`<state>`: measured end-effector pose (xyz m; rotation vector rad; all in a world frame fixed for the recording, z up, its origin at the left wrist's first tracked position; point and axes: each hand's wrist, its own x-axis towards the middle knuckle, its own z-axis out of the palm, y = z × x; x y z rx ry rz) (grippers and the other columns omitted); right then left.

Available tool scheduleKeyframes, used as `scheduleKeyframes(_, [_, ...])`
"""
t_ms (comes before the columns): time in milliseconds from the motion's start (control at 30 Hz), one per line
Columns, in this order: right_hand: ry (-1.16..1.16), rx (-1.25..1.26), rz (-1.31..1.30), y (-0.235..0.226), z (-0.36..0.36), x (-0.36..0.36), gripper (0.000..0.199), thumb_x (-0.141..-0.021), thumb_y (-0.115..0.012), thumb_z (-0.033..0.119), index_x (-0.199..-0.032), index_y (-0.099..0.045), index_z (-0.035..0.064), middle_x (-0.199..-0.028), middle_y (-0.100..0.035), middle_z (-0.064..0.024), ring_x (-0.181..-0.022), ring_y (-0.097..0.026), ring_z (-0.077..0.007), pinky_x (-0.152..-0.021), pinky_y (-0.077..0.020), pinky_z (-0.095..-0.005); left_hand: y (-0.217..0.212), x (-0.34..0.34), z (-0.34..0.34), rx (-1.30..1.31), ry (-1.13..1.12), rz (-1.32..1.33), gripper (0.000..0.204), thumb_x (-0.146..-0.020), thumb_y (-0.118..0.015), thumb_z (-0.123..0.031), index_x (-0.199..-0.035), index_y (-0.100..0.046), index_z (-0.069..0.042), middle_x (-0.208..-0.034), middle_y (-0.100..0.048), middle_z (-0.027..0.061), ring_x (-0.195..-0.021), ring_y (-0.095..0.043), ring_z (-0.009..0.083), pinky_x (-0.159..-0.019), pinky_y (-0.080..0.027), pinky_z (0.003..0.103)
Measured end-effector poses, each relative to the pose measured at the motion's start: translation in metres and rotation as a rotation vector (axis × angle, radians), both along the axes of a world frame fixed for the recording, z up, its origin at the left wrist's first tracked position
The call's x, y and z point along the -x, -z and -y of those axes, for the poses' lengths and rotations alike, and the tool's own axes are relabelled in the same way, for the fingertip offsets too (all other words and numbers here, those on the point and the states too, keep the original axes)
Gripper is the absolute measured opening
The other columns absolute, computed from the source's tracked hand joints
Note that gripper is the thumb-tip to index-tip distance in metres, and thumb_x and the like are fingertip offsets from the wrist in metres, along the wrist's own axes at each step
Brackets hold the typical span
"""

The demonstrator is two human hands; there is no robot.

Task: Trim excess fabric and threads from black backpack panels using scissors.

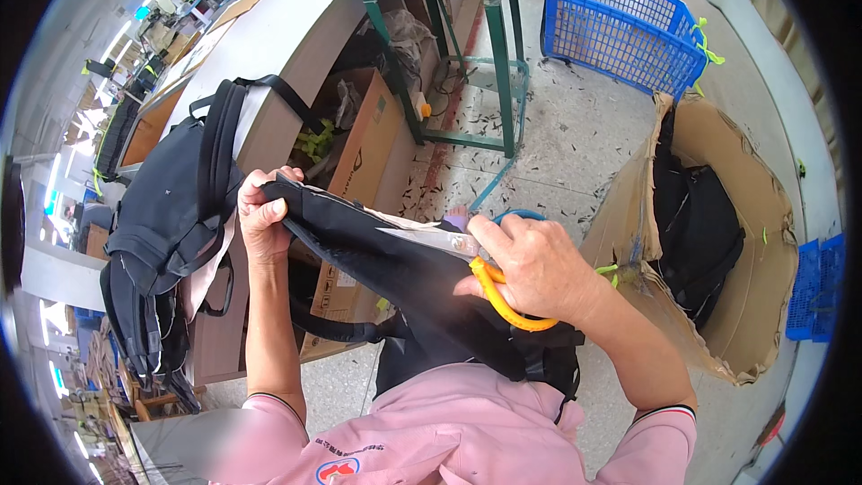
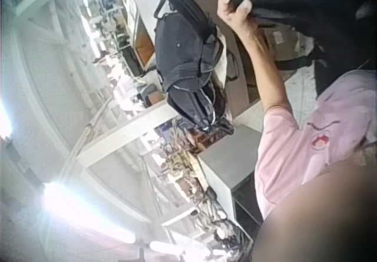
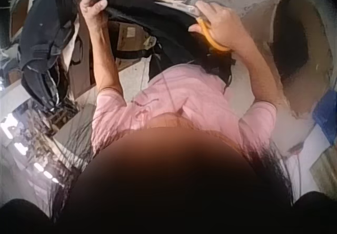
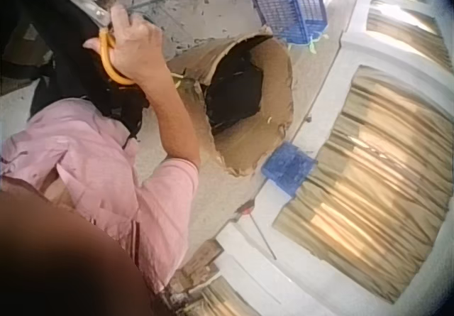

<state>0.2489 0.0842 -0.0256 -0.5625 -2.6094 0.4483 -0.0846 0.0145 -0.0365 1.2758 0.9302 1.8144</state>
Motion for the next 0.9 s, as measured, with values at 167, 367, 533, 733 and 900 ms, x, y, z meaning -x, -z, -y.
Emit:
scheduleKeyframes(167, [0.007, 0.053, -0.003, 0.004, 0.003, -0.001, 0.064, -0.064, -0.076, 0.045, -0.104, -0.050, 0.0016, -0.070, -0.049, -0.0121, -0.062, -0.055, -0.0303, -0.054, -0.0448, -0.0362, 0.000, -0.005, 0.000, 0.028, -0.029, 0.003, 0.030, -0.061, -0.079, -0.012, -0.071, -0.051, -0.011, -0.067, -0.055, 0.0034, -0.070, -0.051, 0.0187, -0.087, -0.036, 0.037])
scheduleKeyframes(367, [0.046, -0.006, 0.008, -0.010, 0.007, 0.008, 0.069, -0.064, -0.075, 0.048, -0.108, -0.048, 0.0027, -0.076, -0.048, -0.0130, -0.067, -0.054, -0.0323, -0.058, -0.0451, -0.0385, -0.004, -0.012, -0.001, -0.004, 0.013, 0.010, 0.030, -0.063, -0.078, -0.014, -0.069, -0.049, -0.011, -0.064, -0.053, 0.0012, -0.068, -0.048, 0.0172, -0.082, -0.036, 0.036])
scheduleKeyframes(533, [0.015, 0.072, 0.037, 0.002, 0.006, 0.006, 0.069, -0.064, -0.075, 0.048, -0.108, -0.048, 0.0021, -0.075, -0.049, -0.0133, -0.067, -0.054, -0.0320, -0.058, -0.0456, -0.0382, 0.000, -0.013, 0.000, 0.025, -0.023, 0.011, 0.030, -0.066, -0.077, -0.017, -0.068, -0.048, -0.012, -0.063, -0.052, 0.0007, -0.066, -0.047, 0.0162, -0.083, -0.036, 0.036])
scheduleKeyframes(733, [0.009, -0.027, -0.004, 0.009, 0.006, 0.006, 0.059, -0.069, -0.073, 0.046, -0.101, -0.051, 0.0007, -0.064, -0.052, -0.0119, -0.057, -0.057, -0.0273, -0.051, -0.0490, -0.0346, 0.005, -0.011, 0.000, 0.036, -0.022, 0.020, 0.029, -0.066, -0.077, -0.015, -0.068, -0.048, -0.012, -0.064, -0.052, 0.0009, -0.066, -0.048, 0.0164, -0.083, -0.036, 0.036])
scheduleKeyframes(900, [0.020, 0.035, 0.002, 0.010, 0.009, 0.006, 0.062, -0.065, -0.077, 0.042, -0.103, -0.049, 0.0015, -0.069, -0.049, -0.0115, -0.060, -0.055, -0.0298, -0.052, -0.0453, -0.0364, 0.003, -0.012, 0.000, 0.032, -0.026, 0.034, 0.029, -0.065, -0.077, -0.014, -0.070, -0.049, -0.012, -0.064, -0.052, 0.0009, -0.066, -0.047, 0.0167, -0.083, -0.036, 0.036])
